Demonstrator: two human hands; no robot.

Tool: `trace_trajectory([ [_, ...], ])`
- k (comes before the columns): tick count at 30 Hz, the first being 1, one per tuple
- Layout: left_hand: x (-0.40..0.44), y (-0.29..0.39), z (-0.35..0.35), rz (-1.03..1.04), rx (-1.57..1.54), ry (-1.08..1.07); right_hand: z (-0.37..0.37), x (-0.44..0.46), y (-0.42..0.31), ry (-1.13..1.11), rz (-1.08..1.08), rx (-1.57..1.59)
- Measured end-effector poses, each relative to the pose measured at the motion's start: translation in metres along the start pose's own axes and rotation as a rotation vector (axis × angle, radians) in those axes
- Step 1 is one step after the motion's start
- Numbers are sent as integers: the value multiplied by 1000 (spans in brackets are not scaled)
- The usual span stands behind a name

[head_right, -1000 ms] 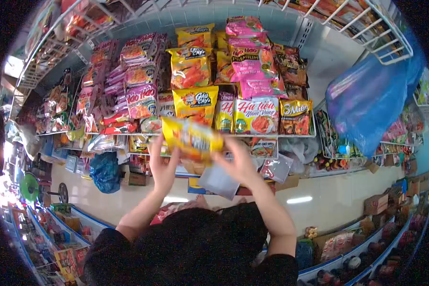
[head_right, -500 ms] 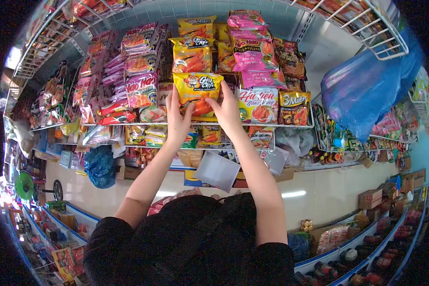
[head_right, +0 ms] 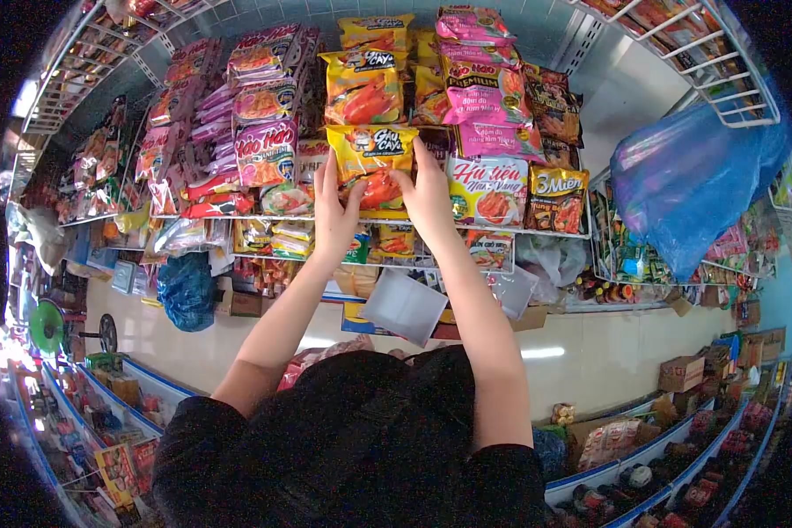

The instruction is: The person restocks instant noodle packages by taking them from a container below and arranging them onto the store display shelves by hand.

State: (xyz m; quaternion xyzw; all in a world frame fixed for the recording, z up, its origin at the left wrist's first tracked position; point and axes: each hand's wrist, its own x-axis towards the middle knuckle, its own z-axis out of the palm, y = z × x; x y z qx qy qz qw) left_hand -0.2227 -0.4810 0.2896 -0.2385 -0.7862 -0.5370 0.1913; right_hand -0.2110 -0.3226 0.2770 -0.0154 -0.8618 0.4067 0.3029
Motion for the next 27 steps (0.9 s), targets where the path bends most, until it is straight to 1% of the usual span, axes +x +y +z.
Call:
trace_trajectory([
  [1, -2, 0, 0, 3, -1, 3, -2, -1, -4, -9, 7, 7],
  [3, -7, 0, 1, -37, -3, -24, -5, -11, -14, 51, -33, -51],
  [4, -8, 1, 0, -23, 19, -27, -11, -15, -28, -6, 61, 10],
  [5, -10, 0, -1, -21, 16, -29, -10, -21, -31, 58, -10, -34],
  [7, -15, -1, -3, 83, 138, 38, -10, -27, -33, 153, -160, -127],
  [8, -19, 1, -5, 18, 104, 25, -12, -30, -34, 153, -159, -129],
  [9, -23, 0, -7, 18, 102, 22, -15, -34, -35, 128, -178, -150],
  [11, -29, -6, -12, 236, 345, -13, -22, -38, -37, 53, -233, -169],
  [12, -34, -14, -10, 253, 390, -55, -24, -40, -38, 28, -249, -204],
  [16, -37, -17, -7, 214, 315, -65, -18, -48, -28, -57, -307, -293],
  [17, -37, -17, -6, 216, 322, -60, -16, -51, -28, -79, -275, -281],
  [27, -38, -18, -5, 217, 348, -64, -20, -51, -23, -115, -277, -330],
])
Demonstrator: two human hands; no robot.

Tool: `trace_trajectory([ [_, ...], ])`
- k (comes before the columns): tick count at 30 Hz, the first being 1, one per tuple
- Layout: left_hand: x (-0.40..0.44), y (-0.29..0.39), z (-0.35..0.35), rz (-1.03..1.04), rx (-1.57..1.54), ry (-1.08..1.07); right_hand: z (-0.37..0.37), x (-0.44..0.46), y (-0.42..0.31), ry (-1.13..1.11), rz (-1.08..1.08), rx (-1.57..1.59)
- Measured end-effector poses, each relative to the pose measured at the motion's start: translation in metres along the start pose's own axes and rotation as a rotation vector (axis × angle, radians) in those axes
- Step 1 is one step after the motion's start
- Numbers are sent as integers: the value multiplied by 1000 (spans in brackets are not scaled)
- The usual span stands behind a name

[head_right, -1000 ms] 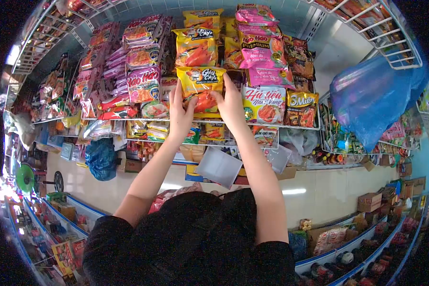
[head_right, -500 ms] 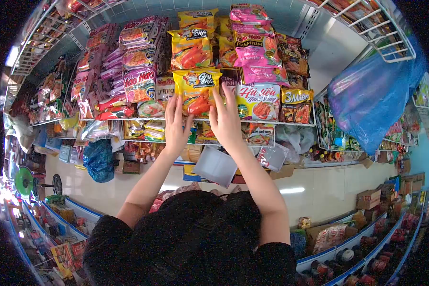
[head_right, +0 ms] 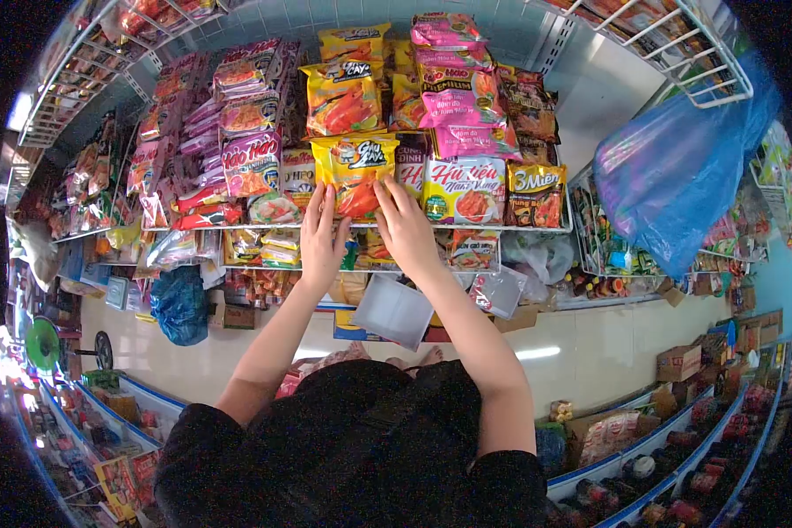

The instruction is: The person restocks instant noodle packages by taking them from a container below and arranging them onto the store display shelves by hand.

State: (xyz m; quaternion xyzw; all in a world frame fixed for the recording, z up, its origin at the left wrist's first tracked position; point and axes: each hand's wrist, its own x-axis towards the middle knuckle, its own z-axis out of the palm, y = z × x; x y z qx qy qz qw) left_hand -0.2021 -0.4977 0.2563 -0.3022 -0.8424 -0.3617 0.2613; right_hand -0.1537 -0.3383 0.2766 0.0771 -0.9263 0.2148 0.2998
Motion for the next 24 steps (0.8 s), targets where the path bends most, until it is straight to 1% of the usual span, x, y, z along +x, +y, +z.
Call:
trace_trajectory([
  [4, -1, -1, -2, 4, -11, 1, -1, 0, -1, -19, 1, 10],
  [6, -2, -1, -1, 8, -19, -2, -2, -2, -4, -38, 49, 79],
  [10, -2, 3, -7, 11, -39, -2, -3, -5, -4, -13, 29, 103],
  [13, -16, 7, -9, 56, -65, 136, -9, -23, -7, 25, -7, 207],
  [15, -45, -4, -2, 216, -84, 95, -12, -45, 1, -14, -205, 83],
  [16, -56, -6, 2, 262, -136, 36, -11, -54, 3, -52, -239, 108],
  [17, -69, 0, 5, 192, -135, -91, -7, -66, 11, -132, -230, 95],
  [18, -81, -1, 15, 101, -207, -209, 1, -79, 22, -212, -221, 85],
  [19, -92, -6, 30, 9, -277, -326, 13, -88, 32, -287, -134, 125],
  [20, -103, -15, 49, -59, -308, -379, 30, -100, 48, -279, -129, 131],
  [22, -124, -38, 93, -199, -210, -507, 76, -125, 86, -355, 181, 187],
  [23, -130, -53, 116, -319, -264, -618, 99, -135, 104, -351, 336, 198],
  [24, -135, -66, 138, -351, -267, -569, 124, -143, 123, -402, 464, 194],
])
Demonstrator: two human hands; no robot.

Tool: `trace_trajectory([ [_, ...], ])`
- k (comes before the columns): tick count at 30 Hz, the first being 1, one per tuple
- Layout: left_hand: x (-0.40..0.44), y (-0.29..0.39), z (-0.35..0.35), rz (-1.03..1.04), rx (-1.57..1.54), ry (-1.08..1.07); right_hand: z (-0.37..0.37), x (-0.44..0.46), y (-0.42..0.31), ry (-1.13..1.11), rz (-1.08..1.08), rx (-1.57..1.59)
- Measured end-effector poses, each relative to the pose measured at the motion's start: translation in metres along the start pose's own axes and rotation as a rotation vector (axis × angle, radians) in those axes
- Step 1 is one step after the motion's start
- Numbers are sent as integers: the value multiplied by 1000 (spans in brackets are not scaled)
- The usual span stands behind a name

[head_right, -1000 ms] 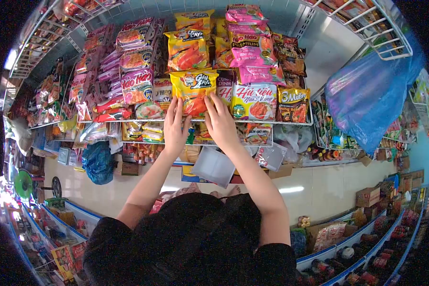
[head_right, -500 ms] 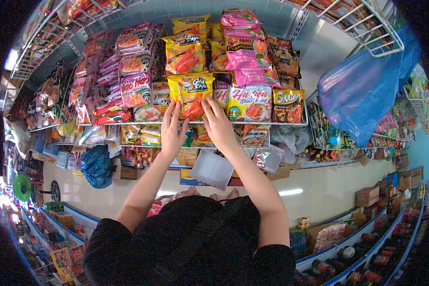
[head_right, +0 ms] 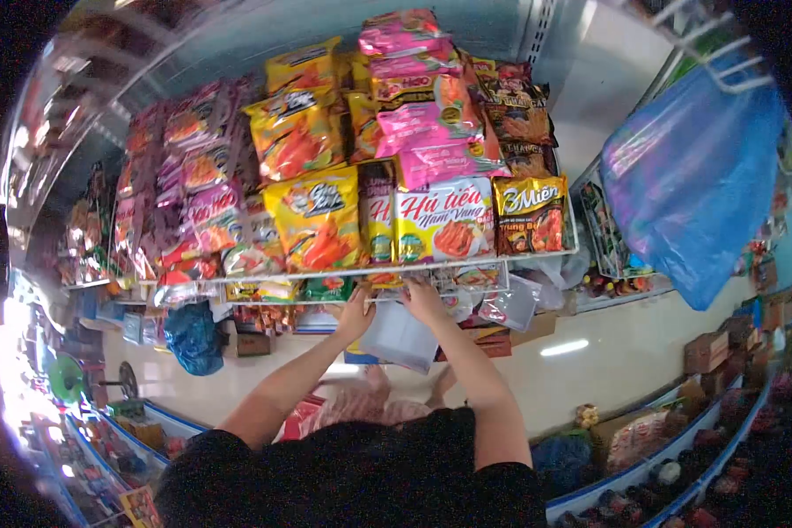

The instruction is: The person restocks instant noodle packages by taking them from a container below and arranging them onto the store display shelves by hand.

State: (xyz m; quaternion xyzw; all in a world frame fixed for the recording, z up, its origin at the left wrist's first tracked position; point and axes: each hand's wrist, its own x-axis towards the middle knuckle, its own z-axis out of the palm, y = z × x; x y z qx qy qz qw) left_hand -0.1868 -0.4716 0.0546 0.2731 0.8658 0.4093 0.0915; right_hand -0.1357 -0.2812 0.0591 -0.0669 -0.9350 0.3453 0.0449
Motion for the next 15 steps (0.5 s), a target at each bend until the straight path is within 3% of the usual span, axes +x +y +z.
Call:
trace_trajectory([
  [2, 28, -74, 53, -71, -6, 103, 63, 23, 56, 27, 186, 99],
  [4, 53, -147, 98, -470, -430, -70, 83, 43, 64, -3, 248, 269],
  [5, 58, -160, 106, -587, -379, -30, 122, 51, 90, 51, 186, 329],
  [6, 68, -237, 135, -562, -591, 109, 107, 49, 70, 243, 14, 202],
  [7, 73, -240, 139, -563, -581, 102, 174, 63, 107, 580, -41, 168],
  [8, 78, -238, 140, -581, -572, 84, 176, 64, 109, 580, -35, 173],
  [15, 85, -202, 122, -695, -552, -6, 171, 67, 105, 40, 36, -80],
])
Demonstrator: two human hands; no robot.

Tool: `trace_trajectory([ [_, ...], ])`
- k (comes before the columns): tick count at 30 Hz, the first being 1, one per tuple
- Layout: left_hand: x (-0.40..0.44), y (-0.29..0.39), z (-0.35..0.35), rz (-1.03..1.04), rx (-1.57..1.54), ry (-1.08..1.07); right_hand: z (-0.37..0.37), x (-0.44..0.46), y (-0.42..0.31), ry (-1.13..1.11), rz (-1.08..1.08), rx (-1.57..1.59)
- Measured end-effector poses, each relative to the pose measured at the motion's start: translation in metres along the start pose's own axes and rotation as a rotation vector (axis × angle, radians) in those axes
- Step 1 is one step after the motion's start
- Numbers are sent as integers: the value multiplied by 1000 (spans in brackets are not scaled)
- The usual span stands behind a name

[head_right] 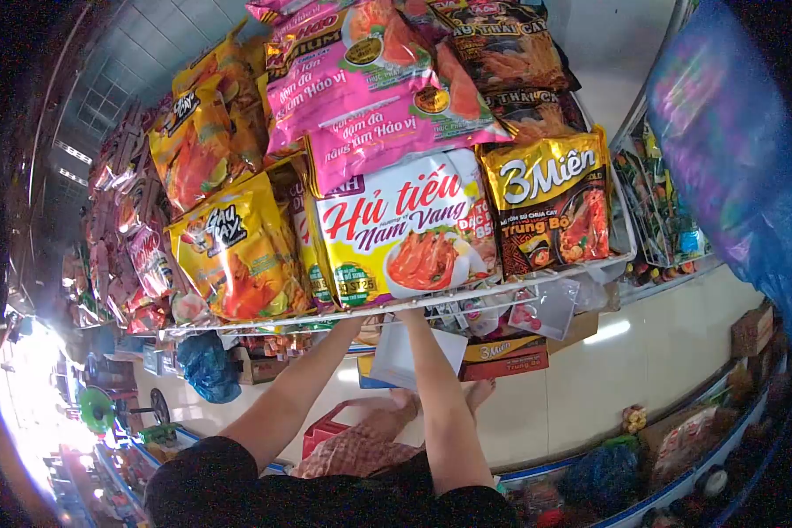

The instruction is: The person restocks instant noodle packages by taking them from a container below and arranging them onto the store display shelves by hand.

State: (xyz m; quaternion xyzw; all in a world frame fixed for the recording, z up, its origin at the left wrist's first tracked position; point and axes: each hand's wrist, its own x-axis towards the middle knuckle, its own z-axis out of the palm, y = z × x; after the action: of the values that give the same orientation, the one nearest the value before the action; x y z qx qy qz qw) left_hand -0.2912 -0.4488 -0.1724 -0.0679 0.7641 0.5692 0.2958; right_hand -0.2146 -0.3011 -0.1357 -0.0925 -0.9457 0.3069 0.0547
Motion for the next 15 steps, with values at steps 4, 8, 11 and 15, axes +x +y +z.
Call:
trace_trajectory([
  [4, -36, 36, 1, -85, 8, -23, 19, -1, 1, 307, -8, 97],
  [8, -74, 80, -3, -159, 2, -63, -1, 0, 8, 679, -197, -46],
  [11, -103, 118, -2, -217, 2, -87, -50, -14, -16, 301, 94, 223],
  [15, -132, 100, -13, -164, -198, -306, -90, -38, -44, 402, 228, 441],
])
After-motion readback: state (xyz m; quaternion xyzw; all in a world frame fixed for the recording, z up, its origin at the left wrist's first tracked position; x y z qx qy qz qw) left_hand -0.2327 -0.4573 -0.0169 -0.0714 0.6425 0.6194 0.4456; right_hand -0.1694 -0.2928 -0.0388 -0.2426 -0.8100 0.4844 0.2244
